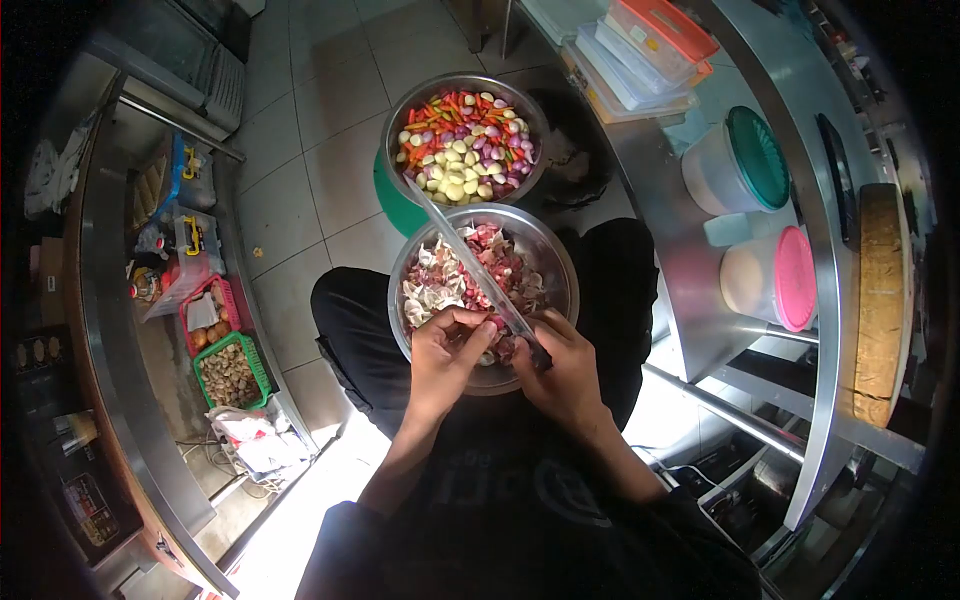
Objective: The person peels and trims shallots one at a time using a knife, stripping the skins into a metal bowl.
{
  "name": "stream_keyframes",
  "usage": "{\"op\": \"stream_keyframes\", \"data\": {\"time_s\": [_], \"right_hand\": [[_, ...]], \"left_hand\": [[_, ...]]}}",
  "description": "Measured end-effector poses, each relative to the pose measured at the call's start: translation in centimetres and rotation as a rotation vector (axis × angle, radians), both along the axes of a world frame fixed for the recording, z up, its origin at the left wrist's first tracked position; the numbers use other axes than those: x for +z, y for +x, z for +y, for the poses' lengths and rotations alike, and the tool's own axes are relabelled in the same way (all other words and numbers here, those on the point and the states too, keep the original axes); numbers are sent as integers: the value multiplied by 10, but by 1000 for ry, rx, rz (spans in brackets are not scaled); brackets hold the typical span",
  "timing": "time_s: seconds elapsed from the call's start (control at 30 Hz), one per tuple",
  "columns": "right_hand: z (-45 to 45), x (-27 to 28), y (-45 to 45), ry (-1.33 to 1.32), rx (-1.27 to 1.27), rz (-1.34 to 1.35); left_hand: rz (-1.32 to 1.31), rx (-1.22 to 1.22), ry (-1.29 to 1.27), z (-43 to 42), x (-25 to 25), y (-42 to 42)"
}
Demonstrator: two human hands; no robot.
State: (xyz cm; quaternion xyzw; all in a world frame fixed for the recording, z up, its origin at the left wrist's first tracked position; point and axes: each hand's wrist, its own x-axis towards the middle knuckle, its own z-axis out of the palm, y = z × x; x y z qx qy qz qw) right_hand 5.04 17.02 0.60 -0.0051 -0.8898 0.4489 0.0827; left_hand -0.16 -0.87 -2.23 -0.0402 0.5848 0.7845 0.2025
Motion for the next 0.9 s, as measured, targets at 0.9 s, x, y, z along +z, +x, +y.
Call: {"op": "stream_keyframes", "data": {"time_s": [0.9], "right_hand": [[-15, 1, -4, -10, -133, -14]], "left_hand": [[-205, -31, 304, 7, 0, 7]]}}
